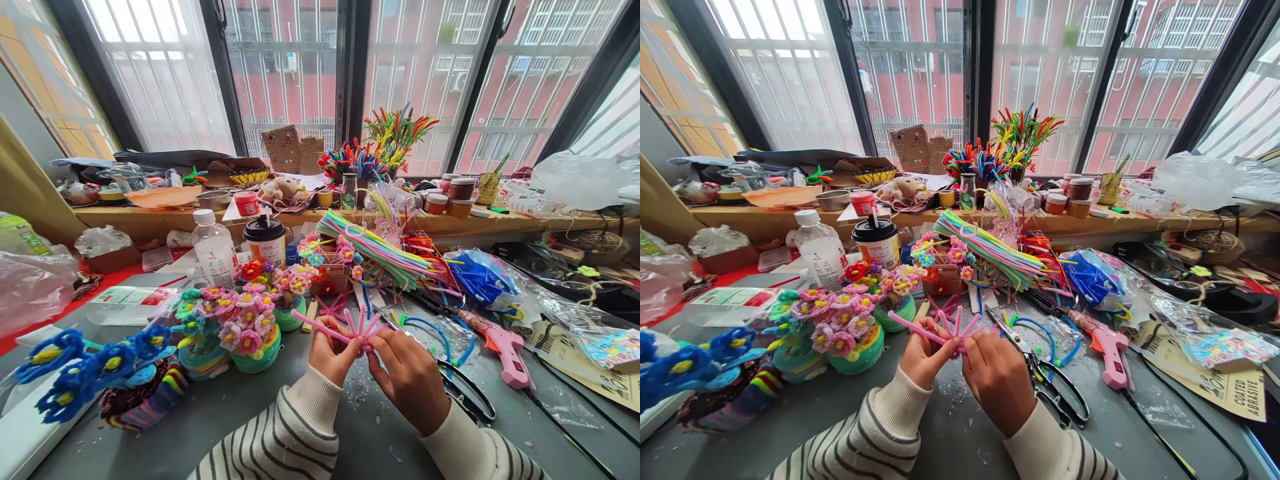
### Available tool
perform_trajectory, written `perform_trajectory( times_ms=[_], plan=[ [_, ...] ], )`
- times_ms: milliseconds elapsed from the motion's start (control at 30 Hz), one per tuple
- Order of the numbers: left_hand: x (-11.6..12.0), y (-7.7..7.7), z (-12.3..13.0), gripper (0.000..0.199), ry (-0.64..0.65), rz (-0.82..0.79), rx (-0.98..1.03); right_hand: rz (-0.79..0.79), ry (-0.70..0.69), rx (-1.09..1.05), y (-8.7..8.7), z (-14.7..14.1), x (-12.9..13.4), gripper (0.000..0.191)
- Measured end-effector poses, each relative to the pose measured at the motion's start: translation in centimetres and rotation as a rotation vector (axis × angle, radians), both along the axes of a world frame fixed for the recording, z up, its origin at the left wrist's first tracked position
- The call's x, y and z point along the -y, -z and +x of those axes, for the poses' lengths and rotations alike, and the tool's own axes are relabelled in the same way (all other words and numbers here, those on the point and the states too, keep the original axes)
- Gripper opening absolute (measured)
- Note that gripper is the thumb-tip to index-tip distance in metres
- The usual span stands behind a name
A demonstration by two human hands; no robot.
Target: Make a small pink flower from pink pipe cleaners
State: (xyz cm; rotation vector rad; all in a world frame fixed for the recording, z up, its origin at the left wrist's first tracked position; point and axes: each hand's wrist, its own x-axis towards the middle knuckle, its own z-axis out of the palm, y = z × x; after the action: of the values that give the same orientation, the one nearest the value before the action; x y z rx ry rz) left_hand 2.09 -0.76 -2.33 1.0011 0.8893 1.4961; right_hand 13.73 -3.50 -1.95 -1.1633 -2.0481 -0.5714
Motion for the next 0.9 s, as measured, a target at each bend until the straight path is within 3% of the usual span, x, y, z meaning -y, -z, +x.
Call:
perform_trajectory(
  times_ms=[200,400,500,700,800,900],
  plan=[
    [-0.1,0.3,0.0,0.039,-0.009,0.042,-0.010,0.052,0.022,0.061,0.0,0.0,0.0,0.011],
    [0.1,0.4,0.2,0.033,-0.099,0.147,-0.155,-0.077,0.015,-0.052,-0.1,-0.6,0.2,0.016],
    [0.1,0.6,0.1,0.029,-0.137,0.220,-0.270,-0.324,-0.037,-0.348,-0.2,-0.9,0.3,0.016],
    [0.4,0.6,0.0,0.026,-0.209,0.341,-0.398,-1.118,-0.350,-1.332,0.0,-0.9,-0.1,0.018],
    [0.3,0.2,-0.1,0.029,-0.135,0.315,-0.251,-1.292,-0.434,-1.440,0.0,-0.7,-0.3,0.019],
    [0.0,-0.1,-0.2,0.035,-0.044,0.204,-0.065,-1.308,-0.493,-1.472,-0.1,-0.5,-0.5,0.020]
  ],
)
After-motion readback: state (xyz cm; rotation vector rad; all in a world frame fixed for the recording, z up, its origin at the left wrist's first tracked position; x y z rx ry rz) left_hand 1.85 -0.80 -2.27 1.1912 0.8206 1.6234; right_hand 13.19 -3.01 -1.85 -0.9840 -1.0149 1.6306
